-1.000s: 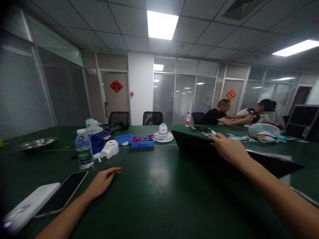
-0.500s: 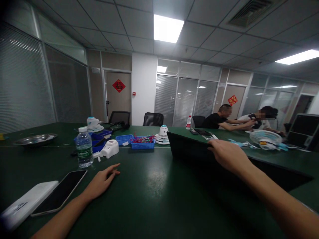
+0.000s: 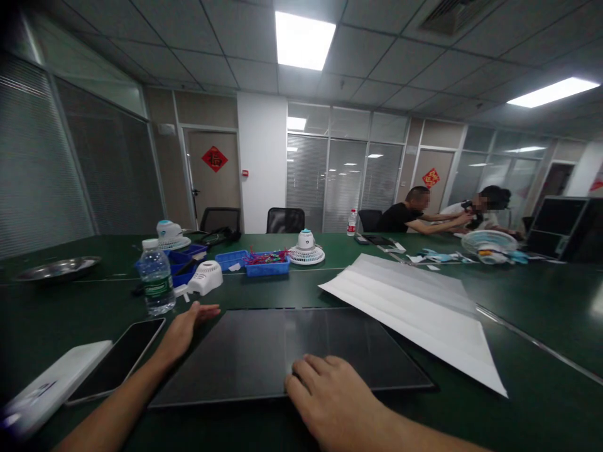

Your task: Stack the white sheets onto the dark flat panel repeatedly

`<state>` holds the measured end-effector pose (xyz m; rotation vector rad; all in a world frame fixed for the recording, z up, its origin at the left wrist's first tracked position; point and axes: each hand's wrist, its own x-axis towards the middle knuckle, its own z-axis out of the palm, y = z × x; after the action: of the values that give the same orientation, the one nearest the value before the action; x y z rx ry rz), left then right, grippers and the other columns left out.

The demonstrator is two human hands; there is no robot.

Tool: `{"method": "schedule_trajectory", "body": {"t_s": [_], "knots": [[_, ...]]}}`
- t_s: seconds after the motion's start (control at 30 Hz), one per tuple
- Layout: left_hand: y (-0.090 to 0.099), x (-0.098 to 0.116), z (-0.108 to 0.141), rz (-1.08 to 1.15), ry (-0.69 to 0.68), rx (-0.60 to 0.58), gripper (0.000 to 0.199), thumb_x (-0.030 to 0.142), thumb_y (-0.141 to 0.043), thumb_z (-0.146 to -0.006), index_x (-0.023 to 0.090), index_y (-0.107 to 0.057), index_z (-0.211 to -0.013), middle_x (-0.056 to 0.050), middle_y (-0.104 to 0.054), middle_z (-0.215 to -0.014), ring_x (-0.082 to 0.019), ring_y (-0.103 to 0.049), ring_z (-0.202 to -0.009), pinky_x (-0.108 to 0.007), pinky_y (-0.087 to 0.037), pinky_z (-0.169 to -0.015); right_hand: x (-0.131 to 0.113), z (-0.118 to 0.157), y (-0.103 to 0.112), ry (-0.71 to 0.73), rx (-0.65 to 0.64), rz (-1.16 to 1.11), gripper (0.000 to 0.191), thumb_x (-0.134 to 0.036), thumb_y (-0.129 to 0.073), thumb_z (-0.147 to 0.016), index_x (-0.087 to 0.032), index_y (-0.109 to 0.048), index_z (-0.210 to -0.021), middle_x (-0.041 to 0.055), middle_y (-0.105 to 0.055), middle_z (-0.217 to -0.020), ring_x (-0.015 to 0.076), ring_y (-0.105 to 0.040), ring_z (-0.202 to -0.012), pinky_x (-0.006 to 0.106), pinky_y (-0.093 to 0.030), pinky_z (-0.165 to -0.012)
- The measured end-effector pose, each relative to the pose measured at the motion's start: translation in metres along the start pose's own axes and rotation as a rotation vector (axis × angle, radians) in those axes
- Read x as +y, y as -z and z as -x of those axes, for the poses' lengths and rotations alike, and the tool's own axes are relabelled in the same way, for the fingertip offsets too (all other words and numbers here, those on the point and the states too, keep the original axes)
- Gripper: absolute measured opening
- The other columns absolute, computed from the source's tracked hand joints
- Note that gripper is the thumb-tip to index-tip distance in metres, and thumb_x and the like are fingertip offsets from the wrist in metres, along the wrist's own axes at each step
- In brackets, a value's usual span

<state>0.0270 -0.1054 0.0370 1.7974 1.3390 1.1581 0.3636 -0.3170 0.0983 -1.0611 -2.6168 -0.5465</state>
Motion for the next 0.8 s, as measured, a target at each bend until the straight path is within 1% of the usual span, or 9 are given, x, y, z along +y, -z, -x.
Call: {"method": "schedule_trajectory", "body": {"t_s": [0.1, 0.17, 0.23, 0.3, 0.33, 0.4, 0.5, 0.6, 0.8], "knots": [[0.003, 0.004, 0.003, -0.194, -0.038, -0.094, 0.065, 0.066, -0.032, -0.091, 0.019, -0.077, -0.102, -0.009, -0.076, -0.113, -0.03, -0.066, -0.115, -0.045, -0.043, -0.107, 0.021, -0.007, -0.015, -0.074, -0.14, -0.157, 0.034, -0.047, -0.054, -0.092, -0.023, -0.061, -0.115, 0.0055, -0.073, -0.101, 0.0206, -0.068, -0.086, 0.031, -0.05, -0.073], [0.003, 0.006, 0.005, -0.348, -0.092, -0.145, 0.055, 0.062, -0.043, -0.088, 0.023, -0.077, -0.106, -0.008, -0.073, -0.121, -0.031, -0.062, -0.12, -0.043, -0.042, -0.108, 0.057, -0.008, -0.026, -0.192, -0.156, -0.179, 0.037, -0.049, -0.049, -0.095, -0.024, -0.061, -0.12, 0.0067, -0.071, -0.107, 0.021, -0.068, -0.092, 0.033, -0.05, -0.081], [0.003, 0.006, 0.006, -0.454, -0.138, -0.169, 0.051, 0.058, -0.05, -0.086, 0.024, -0.074, -0.115, -0.008, -0.065, -0.135, -0.03, -0.055, -0.13, -0.043, -0.038, -0.113, 0.104, -0.002, -0.039, -0.352, -0.126, -0.08, 0.041, -0.044, -0.048, -0.096, -0.022, -0.059, -0.128, 0.0126, -0.064, -0.127, 0.0245, -0.062, -0.112, 0.038, -0.046, -0.095], [0.002, 0.005, 0.006, -0.52, -0.145, -0.193, 0.054, 0.057, -0.051, -0.085, 0.025, -0.069, -0.125, -0.008, -0.053, -0.148, -0.03, -0.045, -0.139, -0.045, -0.032, -0.117, 0.148, 0.01, -0.054, -0.525, -0.134, 0.023, 0.053, -0.048, -0.052, -0.092, -0.017, -0.055, -0.135, 0.018, -0.056, -0.139, 0.0294, -0.053, -0.126, 0.043, -0.041, -0.103], [0.002, 0.004, 0.005, -0.541, -0.136, -0.212, 0.056, 0.058, -0.051, -0.086, 0.027, -0.066, -0.129, -0.007, -0.048, -0.151, -0.03, -0.042, -0.141, -0.047, -0.03, -0.118, 0.167, 0.018, -0.062, -0.581, -0.137, 0.049, 0.058, -0.05, -0.052, -0.091, -0.013, -0.055, -0.135, 0.0217, -0.054, -0.14, 0.0325, -0.051, -0.128, 0.047, -0.041, -0.103], [0.001, 0.003, 0.003, -0.572, -0.109, -0.253, 0.057, 0.06, -0.049, -0.087, 0.031, -0.062, -0.133, -0.006, -0.043, -0.155, -0.031, -0.038, -0.143, -0.051, -0.027, -0.118, 0.194, 0.036, -0.076, -0.664, -0.153, 0.077, 0.054, -0.05, -0.045, -0.095, -0.011, -0.059, -0.13, 0.0225, -0.059, -0.133, 0.0326, -0.056, -0.123, 0.047, -0.045, -0.097], [-0.002, 0.003, -0.002, -0.634, -0.091, -0.266, 0.054, 0.06, -0.045, -0.088, 0.034, -0.062, -0.132, -0.005, -0.043, -0.155, -0.032, -0.039, -0.142, -0.056, -0.023, -0.118, 0.218, 0.059, -0.088, -0.741, -0.177, 0.094, 0.045, -0.041, -0.034, -0.1, -0.016, -0.07, -0.111, 0.0148, -0.071, -0.11, 0.0259, -0.067, -0.1, 0.037, -0.049, -0.081], [-0.008, 0.003, -0.007, -0.699, -0.075, -0.223, 0.051, 0.056, -0.043, -0.09, 0.032, -0.065, -0.129, -0.006, -0.045, -0.153, -0.033, -0.04, -0.142, -0.059, -0.023, -0.117, 0.233, 0.073, -0.089, -0.816, -0.152, 0.149, 0.044, -0.033, -0.03, -0.101, -0.018, -0.071, -0.102, 0.0124, -0.072, -0.101, 0.0229, -0.068, -0.085, 0.033, -0.046, -0.071], [-0.008, -0.003, -0.009, -0.82, -0.006, -0.173, 0.052, 0.052, -0.036, -0.093, 0.029, -0.065, -0.13, -0.008, -0.045, -0.153, -0.036, -0.04, -0.141, -0.062, -0.02, -0.116, 0.246, 0.088, -0.063, -0.89, -0.018, 0.324, 0.042, -0.032, -0.031, -0.101, -0.016, -0.07, -0.101, 0.0141, -0.069, -0.096, 0.0257, -0.064, -0.087, 0.031, -0.04, -0.062]]}}
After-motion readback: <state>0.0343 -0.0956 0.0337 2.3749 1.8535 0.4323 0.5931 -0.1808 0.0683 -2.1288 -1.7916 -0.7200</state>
